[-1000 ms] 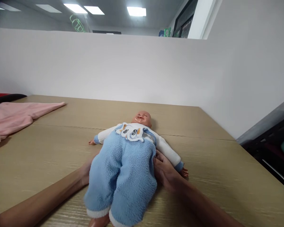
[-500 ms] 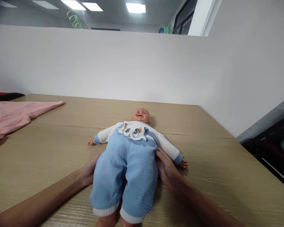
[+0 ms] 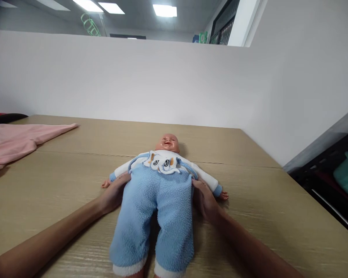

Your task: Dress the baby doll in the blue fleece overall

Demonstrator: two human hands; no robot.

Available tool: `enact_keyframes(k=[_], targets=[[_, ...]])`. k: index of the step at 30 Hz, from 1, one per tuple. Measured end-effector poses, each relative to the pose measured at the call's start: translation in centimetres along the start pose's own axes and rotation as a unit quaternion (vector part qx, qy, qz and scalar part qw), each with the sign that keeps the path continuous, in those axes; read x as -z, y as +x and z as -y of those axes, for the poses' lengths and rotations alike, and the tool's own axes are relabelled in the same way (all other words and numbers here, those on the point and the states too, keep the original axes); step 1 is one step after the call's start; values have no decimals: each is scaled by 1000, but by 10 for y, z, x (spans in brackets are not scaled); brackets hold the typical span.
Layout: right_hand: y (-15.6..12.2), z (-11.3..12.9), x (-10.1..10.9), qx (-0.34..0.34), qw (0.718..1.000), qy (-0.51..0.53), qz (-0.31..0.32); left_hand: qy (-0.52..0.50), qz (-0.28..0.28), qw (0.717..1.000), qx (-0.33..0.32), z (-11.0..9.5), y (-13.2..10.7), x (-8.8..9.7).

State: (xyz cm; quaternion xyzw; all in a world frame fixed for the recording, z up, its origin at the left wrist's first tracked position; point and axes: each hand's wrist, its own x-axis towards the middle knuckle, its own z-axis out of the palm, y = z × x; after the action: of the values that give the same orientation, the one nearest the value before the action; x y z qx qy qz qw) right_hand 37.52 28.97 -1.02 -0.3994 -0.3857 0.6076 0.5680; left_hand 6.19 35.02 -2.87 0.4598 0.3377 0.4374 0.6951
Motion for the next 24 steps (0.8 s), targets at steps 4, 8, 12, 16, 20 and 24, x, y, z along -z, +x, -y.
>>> enact_keyframes(k=[4,8,12,16,20,24], targets=[[-2,11,1,71,996,-21,51,51,68,992,-94,-21,1,7],[-4,28,1,122,976,-156,93,196,86,963,-161,-46,-2,-2],[9,40,-10,100,967,-220,85,261,63,953,-140,-57,7,-15],[29,33,-5,62,968,-242,16,239,18,966,-98,-48,22,-9],[29,23,16,83,914,-396,24,315,39,945,-78,-35,21,4],[18,14,26,137,887,-435,66,375,42,921,-95,-32,6,4]])
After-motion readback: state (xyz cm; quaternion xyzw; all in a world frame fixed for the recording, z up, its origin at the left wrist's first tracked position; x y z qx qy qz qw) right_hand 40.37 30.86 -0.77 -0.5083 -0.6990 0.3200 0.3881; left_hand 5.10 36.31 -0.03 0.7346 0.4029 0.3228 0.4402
